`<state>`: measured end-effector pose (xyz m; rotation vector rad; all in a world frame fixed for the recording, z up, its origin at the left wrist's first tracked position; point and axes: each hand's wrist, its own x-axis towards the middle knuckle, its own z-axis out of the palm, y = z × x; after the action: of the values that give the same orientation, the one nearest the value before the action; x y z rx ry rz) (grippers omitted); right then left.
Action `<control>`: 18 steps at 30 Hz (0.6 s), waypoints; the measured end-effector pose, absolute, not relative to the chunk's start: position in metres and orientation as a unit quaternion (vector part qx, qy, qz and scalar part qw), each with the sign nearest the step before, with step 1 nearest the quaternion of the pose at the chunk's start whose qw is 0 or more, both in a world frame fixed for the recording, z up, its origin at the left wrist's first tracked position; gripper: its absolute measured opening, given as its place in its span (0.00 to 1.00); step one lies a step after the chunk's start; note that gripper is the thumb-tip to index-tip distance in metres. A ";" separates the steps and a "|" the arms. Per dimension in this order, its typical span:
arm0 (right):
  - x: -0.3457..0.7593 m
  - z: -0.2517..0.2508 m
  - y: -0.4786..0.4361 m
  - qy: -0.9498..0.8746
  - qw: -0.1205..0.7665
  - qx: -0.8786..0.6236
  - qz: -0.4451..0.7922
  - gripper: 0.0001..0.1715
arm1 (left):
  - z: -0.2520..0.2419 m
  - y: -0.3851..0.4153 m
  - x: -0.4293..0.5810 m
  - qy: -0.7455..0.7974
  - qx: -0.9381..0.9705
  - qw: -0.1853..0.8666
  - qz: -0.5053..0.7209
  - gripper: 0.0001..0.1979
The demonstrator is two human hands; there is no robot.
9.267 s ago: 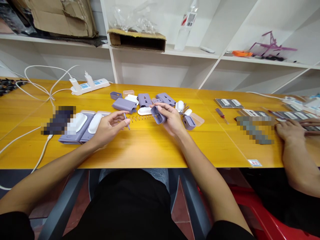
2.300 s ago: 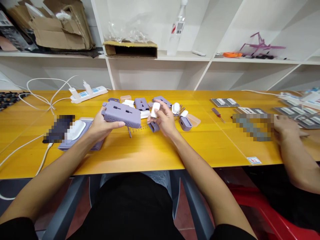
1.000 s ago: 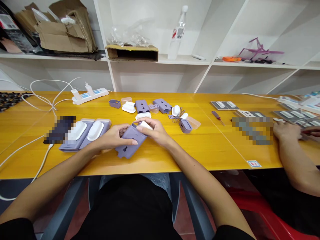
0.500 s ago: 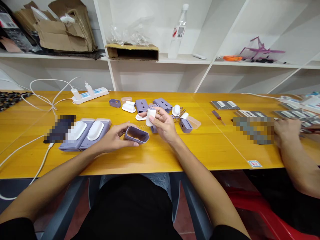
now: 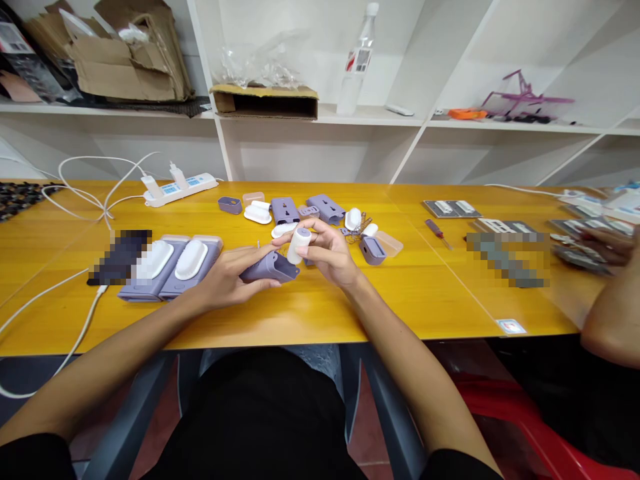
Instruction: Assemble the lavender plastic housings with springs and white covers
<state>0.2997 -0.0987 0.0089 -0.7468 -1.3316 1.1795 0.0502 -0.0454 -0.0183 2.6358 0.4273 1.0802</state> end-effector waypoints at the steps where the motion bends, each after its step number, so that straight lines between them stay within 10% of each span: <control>1: 0.300 0.009 -0.098 -0.565 0.570 -0.318 0.505 0.24 | -0.019 -0.045 0.050 0.152 0.907 0.129 0.370 0.37; 18: 0.301 -0.006 -0.087 -0.550 0.581 -0.350 0.487 0.22 | -0.020 -0.046 0.049 0.202 0.881 0.161 0.395 0.36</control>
<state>0.3007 -0.0868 -0.0059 -0.8178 -1.2861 1.1371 0.0490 -0.0455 -0.0200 2.5160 0.5765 1.1287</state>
